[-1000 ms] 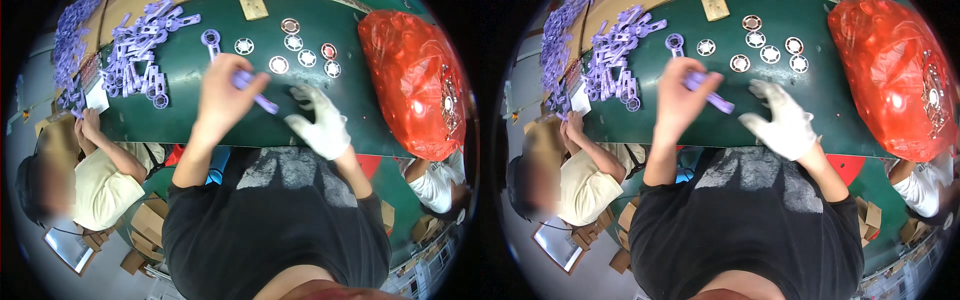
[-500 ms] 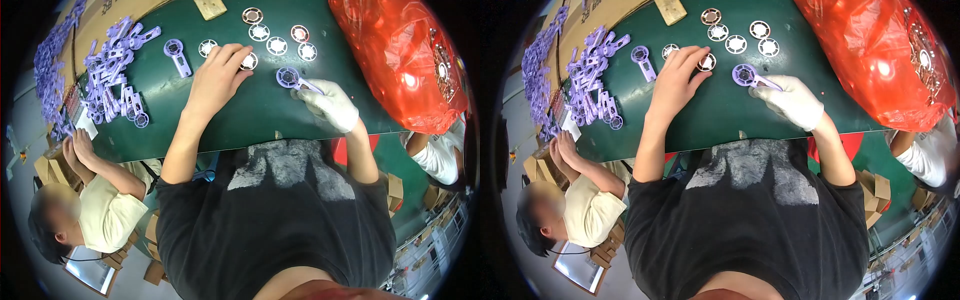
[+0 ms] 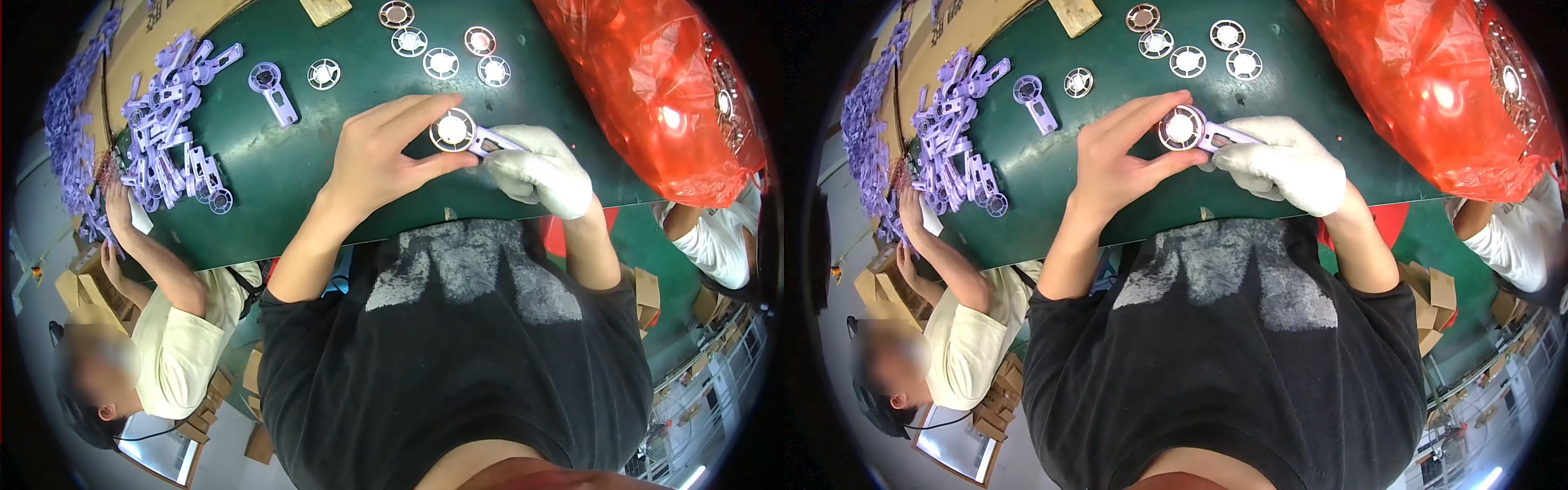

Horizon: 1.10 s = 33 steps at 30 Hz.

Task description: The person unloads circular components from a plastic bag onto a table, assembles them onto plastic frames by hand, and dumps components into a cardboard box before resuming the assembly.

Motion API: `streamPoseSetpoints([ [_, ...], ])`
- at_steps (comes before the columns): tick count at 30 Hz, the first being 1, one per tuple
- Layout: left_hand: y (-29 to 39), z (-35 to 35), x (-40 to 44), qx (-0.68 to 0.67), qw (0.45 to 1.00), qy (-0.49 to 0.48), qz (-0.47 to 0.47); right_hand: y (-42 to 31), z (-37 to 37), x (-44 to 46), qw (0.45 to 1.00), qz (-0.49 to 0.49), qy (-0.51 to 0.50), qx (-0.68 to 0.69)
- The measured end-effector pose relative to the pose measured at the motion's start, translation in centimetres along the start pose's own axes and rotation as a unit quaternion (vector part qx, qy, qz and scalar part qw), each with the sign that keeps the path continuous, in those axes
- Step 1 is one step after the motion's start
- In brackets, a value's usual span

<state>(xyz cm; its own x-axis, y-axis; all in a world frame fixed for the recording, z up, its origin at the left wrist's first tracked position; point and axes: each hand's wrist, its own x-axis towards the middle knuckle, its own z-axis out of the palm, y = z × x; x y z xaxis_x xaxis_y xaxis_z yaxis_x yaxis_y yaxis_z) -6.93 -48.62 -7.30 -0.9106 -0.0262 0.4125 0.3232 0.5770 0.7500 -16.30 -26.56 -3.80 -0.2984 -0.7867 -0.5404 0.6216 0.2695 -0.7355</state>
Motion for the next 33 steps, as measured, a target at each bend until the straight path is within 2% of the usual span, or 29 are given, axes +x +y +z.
streamPoseSetpoints([
  [4,0.8,-0.4,0.4,-0.019,1.000,0.017,0.006,-0.2,0.2,-0.2,0.999,-0.026,-0.036,0.007],
  [6,0.5,-0.7,0.4,-0.002,0.998,0.015,0.064,0.5,0.6,-0.4,0.996,-0.073,-0.054,-0.004],
  [7,0.4,-0.9,0.5,0.006,0.995,0.013,0.094,-0.1,0.2,-0.4,0.994,-0.044,-0.069,-0.079],
  [8,0.3,-1.1,0.7,0.014,0.994,0.006,0.113,-0.8,0.1,-0.4,0.980,-0.056,-0.050,-0.185],
  [10,0.4,-1.3,1.1,0.031,0.988,-0.007,0.153,-1.8,0.0,-0.5,0.917,-0.077,-0.009,-0.391],
  [11,0.5,-1.0,1.3,0.025,0.986,-0.012,0.166,-1.8,0.6,-0.5,0.899,-0.096,0.041,-0.426],
  [13,0.7,-0.4,1.6,0.013,0.981,-0.021,0.194,-2.9,1.6,-0.1,0.900,-0.031,0.054,-0.432],
  [14,1.0,-0.5,1.8,-0.017,0.988,-0.026,0.152,-3.3,1.9,0.0,0.899,0.003,0.059,-0.435],
  [15,1.4,-0.7,1.9,-0.046,0.992,-0.030,0.109,-2.2,2.2,0.1,0.909,-0.087,0.095,-0.396],
  [17,2.7,-1.0,1.9,-0.119,0.992,-0.032,0.025,-1.5,3.0,0.3,0.873,-0.152,0.149,-0.439],
  [18,2.3,-0.5,1.6,-0.158,0.987,-0.022,0.017,-1.1,3.2,0.4,0.853,-0.184,0.173,-0.457],
  [19,1.6,0.3,0.8,-0.195,0.981,-0.013,0.007,-0.3,2.5,0.9,0.833,-0.250,0.150,-0.470],
  [21,1.8,1.0,0.5,-0.268,0.963,0.002,-0.027,0.9,1.7,1.3,0.736,-0.352,0.178,-0.550],
  [22,1.7,0.9,0.5,-0.261,0.965,-0.009,-0.020,1.4,1.6,1.4,0.680,-0.399,0.191,-0.584],
  [28,0.9,0.3,2.1,-0.230,0.971,-0.067,-0.022,2.6,1.7,2.3,0.676,-0.427,0.269,-0.537],
  [30,0.8,-0.6,3.7,-0.164,0.983,-0.084,-0.022,2.1,1.9,1.8,0.710,-0.357,0.278,-0.540],
  [31,0.9,-1.3,4.8,-0.154,0.975,-0.135,-0.081,1.5,1.9,1.7,0.721,-0.327,0.282,-0.542],
  [32,0.2,-2.0,6.2,-0.129,0.965,-0.196,-0.114,1.5,1.8,1.9,0.730,-0.345,0.303,-0.507],
  [33,-1.3,-2.2,7.5,-0.140,0.954,-0.190,-0.184,1.7,1.5,1.8,0.732,-0.329,0.333,-0.495],
])
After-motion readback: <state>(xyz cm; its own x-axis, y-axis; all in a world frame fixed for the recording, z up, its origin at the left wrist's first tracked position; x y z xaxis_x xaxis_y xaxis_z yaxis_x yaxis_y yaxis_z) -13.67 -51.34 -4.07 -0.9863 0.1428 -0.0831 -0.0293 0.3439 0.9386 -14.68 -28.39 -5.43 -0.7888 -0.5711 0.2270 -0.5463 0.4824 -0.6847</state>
